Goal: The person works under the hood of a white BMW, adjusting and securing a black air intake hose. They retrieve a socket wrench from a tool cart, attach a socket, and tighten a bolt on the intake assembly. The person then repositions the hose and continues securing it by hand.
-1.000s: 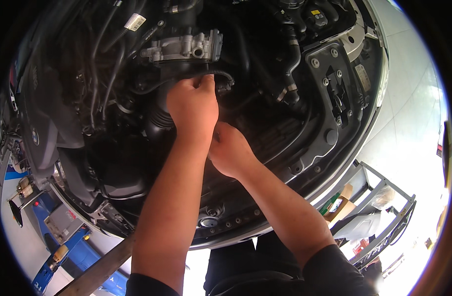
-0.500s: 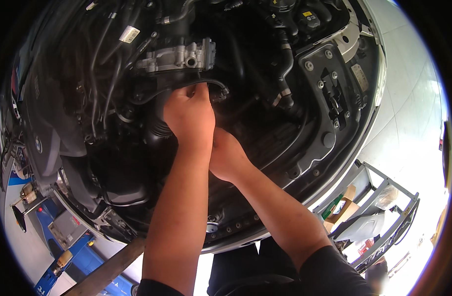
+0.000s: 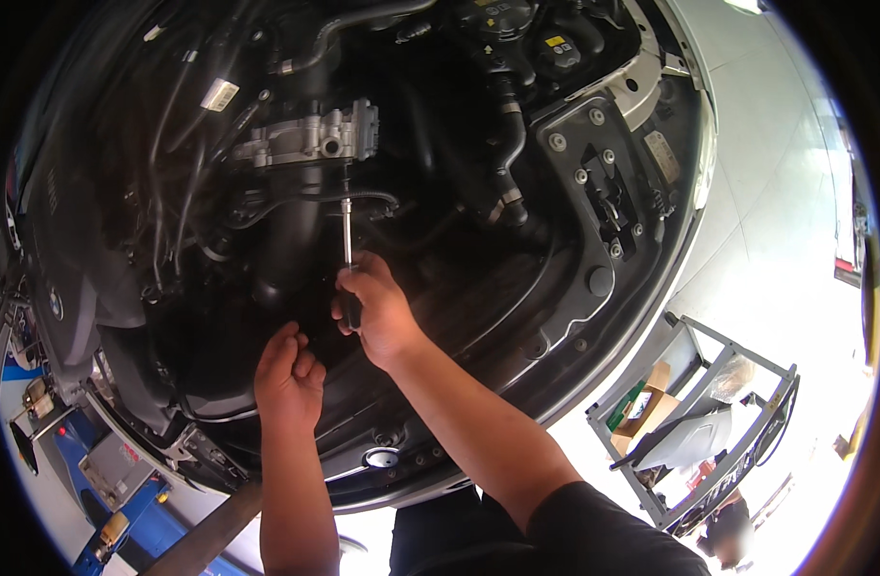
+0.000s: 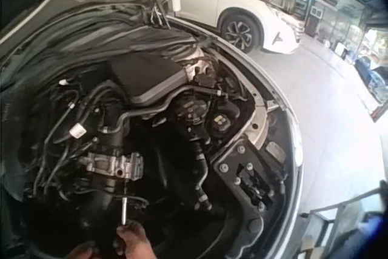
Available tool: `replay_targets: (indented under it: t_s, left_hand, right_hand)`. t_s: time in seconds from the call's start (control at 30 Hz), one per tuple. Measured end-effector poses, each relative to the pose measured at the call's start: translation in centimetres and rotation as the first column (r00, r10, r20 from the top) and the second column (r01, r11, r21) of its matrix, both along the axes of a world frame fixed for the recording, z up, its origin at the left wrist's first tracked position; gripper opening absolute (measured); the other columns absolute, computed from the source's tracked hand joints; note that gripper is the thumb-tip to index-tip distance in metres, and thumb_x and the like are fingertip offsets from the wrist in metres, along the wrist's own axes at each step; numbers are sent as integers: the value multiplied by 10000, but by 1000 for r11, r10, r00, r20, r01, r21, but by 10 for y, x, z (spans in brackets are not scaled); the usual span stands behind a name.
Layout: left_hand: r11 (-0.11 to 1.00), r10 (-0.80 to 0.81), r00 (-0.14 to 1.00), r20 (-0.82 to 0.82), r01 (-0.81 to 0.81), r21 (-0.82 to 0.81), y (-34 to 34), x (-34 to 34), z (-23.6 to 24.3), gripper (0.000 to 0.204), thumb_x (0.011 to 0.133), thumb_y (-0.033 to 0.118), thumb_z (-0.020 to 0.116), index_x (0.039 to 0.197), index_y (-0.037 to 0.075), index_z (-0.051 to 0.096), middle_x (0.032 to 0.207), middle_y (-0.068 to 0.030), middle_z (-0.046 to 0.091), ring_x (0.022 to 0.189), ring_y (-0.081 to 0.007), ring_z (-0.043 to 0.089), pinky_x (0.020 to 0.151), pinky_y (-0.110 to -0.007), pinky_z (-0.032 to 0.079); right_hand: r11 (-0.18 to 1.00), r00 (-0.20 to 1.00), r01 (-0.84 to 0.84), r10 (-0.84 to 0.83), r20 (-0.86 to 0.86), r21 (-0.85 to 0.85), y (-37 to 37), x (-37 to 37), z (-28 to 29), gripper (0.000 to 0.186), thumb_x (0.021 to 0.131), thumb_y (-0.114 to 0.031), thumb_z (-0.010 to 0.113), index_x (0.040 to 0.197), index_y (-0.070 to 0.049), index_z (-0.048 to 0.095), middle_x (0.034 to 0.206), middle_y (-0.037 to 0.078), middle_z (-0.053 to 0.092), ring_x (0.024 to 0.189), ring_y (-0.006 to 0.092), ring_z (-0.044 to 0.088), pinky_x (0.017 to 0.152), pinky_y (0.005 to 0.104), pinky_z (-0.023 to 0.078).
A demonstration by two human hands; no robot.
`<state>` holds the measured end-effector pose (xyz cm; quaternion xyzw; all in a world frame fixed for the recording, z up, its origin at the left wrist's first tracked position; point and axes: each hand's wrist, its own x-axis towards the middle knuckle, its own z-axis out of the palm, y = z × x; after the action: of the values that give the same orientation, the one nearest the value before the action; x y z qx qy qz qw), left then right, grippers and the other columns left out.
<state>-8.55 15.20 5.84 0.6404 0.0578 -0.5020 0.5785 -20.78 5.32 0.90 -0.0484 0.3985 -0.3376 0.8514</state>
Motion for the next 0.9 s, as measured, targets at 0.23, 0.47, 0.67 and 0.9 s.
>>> replay_targets:
  t_s: [0.23,0.47,0.67,0.9]
  left_hand:
    - [954,-265,954,140,239,180,-2,-8,-11,199,978,171,631,1118,35,673,856,-12,643,609,-106,494,584,-262,418]
    - [793,-531,27,847,370,485,21,-33,-33,105,919,98,664,967,10,692,851,-113,675,728,-238,658,681,-342,521]
    - [743,-570,-62,819,385,547,33,-43,-19,86,886,100,663,944,37,671,851,-139,640,777,-325,643,702,-404,510]
    - [741,-571,-65,818,387,549,60,-57,-25,164,874,114,667,1001,14,644,895,-154,599,816,-321,582,738,-410,468]
  right_hand:
    - [995,996,69,-73,-47,-65,7,2,-11,279,1002,-274,607,1105,-24,539,938,72,600,777,161,600,635,298,500]
    - [995,994,100,-100,37,5,3,0,4,347,1019,-375,551,1214,-88,550,965,54,591,685,161,579,545,292,464]
    - [989,996,3,-16,-86,-151,6,2,-15,382,1027,-381,540,1141,-18,570,854,40,583,769,174,603,607,358,496]
    - [986,989,128,-135,61,106,-3,-8,4,302,1028,-355,531,1076,-61,578,831,35,556,740,169,592,604,359,470]
